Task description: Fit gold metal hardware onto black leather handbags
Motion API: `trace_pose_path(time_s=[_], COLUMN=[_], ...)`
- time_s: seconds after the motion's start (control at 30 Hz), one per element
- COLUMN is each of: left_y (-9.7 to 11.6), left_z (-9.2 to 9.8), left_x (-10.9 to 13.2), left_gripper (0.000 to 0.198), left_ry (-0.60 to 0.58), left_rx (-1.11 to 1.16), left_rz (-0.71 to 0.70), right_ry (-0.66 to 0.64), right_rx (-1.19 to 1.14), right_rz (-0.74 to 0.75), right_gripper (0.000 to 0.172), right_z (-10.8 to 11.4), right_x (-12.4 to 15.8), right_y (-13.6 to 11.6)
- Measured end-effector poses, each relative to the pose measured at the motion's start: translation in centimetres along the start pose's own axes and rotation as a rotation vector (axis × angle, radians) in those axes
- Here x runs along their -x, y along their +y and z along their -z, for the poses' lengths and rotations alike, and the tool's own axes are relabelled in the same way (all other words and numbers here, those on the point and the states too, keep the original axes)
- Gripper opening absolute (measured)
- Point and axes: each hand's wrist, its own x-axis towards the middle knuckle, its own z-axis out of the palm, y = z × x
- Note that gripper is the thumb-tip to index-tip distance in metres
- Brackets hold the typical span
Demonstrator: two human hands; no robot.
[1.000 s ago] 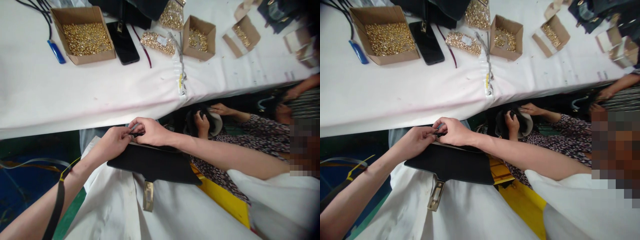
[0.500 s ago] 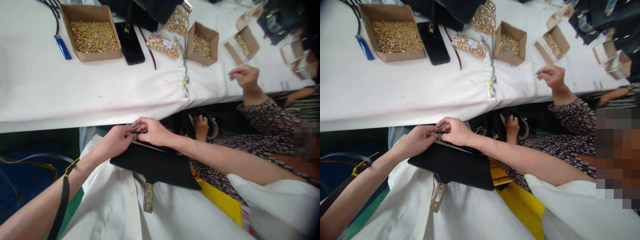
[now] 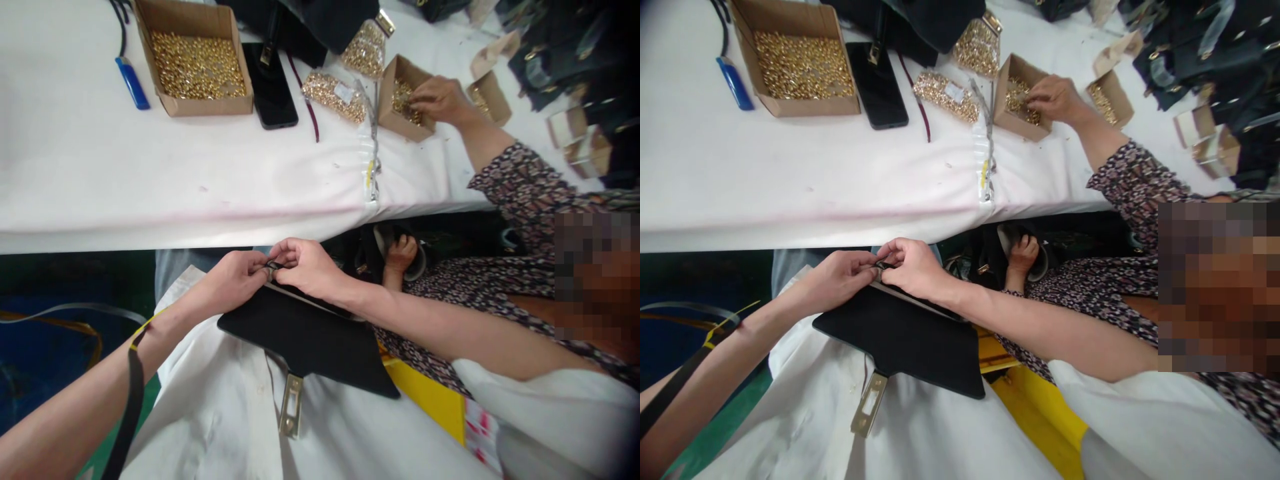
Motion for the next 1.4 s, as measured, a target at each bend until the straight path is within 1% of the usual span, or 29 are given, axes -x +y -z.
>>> trace_pose_path(time_s=[0.13,0.27,0.47,0.57,0.63,0.8,0.87,0.97,1.03,1.1,1.17,1.27,1.33,1.4], left_y=[-0.5,-0.9,-0.8,-0.3,0.0,-0.2,-0.4,-0.6,-0.7,-0.6,-0.2,0.7,1.3,1.8], left_z=[-0.2,-0.2,0.0,0.0,0.0,-0.1,0.0,0.0,-0.2,-0.5,-0.9,-1.4,-1.6,-1.6], left_x=[0.1,0.3,0.8,1.0,0.9,0.7,0.8,0.8,0.8,1.0,1.5,2.6,3.2,3.6], left_gripper=[0.021,0.022,0.021,0.019,0.02,0.02,0.02,0.022,0.023,0.023,0.024,0.025,0.027,0.028], left_ry=[0.001,-0.006,-0.043,-0.024,-0.006,0.02,0.03,0.039,0.042,0.065,0.122,0.198,0.187,0.139], left_rx=[-0.009,-0.016,-0.02,-0.118,-0.176,-0.16,-0.143,-0.124,-0.111,-0.103,-0.117,-0.179,-0.232,-0.277], left_rz=[-0.013,-0.028,-0.065,-0.066,-0.064,-0.055,-0.051,-0.047,-0.055,-0.068,-0.069,-0.045,-0.028,-0.011], right_ry=[0.029,0.025,-0.023,-0.049,-0.044,-0.008,-0.024,-0.045,-0.045,-0.043,-0.044,-0.069,-0.097,-0.131], right_rx=[-0.008,0.056,0.132,0.187,0.228,0.356,0.312,0.199,0.17,0.156,0.154,0.178,0.2,0.221], right_rz=[0.024,0.067,0.148,0.158,0.151,0.186,0.16,0.06,0.007,-0.009,0.021,0.119,0.178,0.213], right_gripper=[0.032,0.029,0.031,0.031,0.029,0.025,0.026,0.028,0.029,0.031,0.034,0.035,0.036,0.037], right_z=[-0.5,-0.7,-0.6,-0.4,-0.3,-0.1,-0.1,-0.2,-0.3,-0.3,-0.3,-0.1,0.1,0.2], right_x=[0.1,0.3,0.4,0.4,0.3,0.4,0.2,-0.1,-0.4,-0.5,-0.4,0.0,0.3,0.5], right_y=[-0.1,-0.2,-0.1,-0.3,-0.6,-1.2,-1.0,-0.3,0.0,0.1,0.0,-0.5,-1.0,-1.4])
